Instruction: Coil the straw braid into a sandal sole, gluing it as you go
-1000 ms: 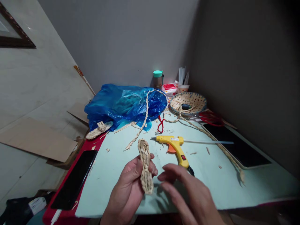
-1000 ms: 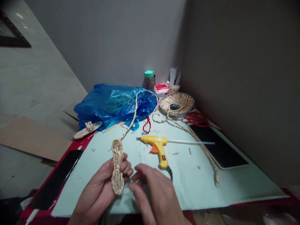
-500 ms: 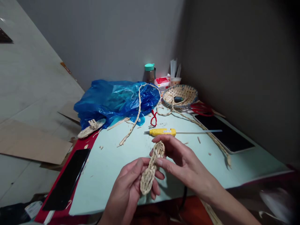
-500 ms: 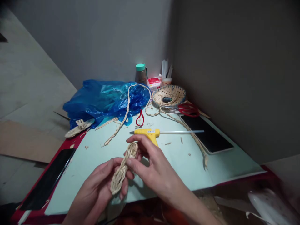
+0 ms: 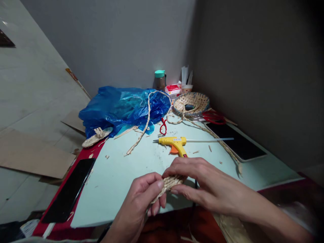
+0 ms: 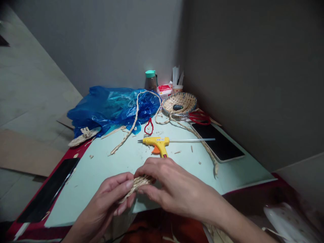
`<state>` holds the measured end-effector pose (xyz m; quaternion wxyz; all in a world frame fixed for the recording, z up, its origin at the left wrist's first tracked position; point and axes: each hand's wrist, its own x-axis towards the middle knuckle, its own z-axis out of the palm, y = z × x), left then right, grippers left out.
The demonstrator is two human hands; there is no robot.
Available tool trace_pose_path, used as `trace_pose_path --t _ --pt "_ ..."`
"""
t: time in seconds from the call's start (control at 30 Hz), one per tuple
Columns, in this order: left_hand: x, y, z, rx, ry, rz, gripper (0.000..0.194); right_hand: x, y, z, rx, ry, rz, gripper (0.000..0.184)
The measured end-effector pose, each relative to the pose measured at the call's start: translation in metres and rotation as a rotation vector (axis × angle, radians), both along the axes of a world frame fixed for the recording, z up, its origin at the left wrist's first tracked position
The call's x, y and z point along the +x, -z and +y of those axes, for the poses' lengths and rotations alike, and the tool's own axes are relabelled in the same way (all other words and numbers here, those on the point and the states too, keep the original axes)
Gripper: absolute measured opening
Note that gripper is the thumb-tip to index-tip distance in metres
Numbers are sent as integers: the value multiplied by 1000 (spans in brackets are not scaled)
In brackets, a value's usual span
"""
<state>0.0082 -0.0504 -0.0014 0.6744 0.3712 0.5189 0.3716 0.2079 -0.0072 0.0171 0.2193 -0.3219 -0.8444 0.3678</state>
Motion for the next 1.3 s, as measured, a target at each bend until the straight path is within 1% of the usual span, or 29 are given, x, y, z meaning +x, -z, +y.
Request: trace_pose_path --t 0.07,0.17,0.23,0.37,0.47,0.53,0.63,0.73,0.8,0.9,1.0,1.07,1.13,1.2,1.3 --pt "-1 2 -1 36 26 22 27 -2 4 -6 39 29 17 14" --pt "-2 4 -2 48 45 42 27 -6 13 -17 108 72 86 17" --pt "-2 6 -3 33 47 41 27 -8 18 -22 130 61 113 17" --pt "-1 7 -3 -14 46 -38 28 -10 21 -25 125 29 132 13" --pt "-5 3 0 25 74 -56 34 -11 22 -23 131 37 161 16" --pt "-10 -1 1 71 48 -53 39 -13 24 -21 147 47 174 20" --pt "-17 -6 1 123 -54 -88 38 -16 29 -17 186 68 197 20" --pt "-20 -4 0 132 -83 -101 35 -18 33 -13 252 110 207 17" --pt "-20 0 -1 121 -94 -89 34 -19 32 -10 286 137 187 14" --pt "-19 4 1 111 -149 -89 30 -21 22 -6 352 143 104 13" --pt "-19 3 4 129 -216 -118 28 -25 10 0 504 130 -6 15" --pt "-19 2 6 142 -251 -128 28 -28 6 6 574 100 -67 15" --pt "-19 0 9 159 -265 -132 28 -30 6 12 595 56 -94 14" --pt "-20 -3 12 176 -264 -123 29 -32 8 18 619 27 -71 13" --pt "-23 -8 18 186 -262 -82 35 -34 13 27 661 29 -4 13"
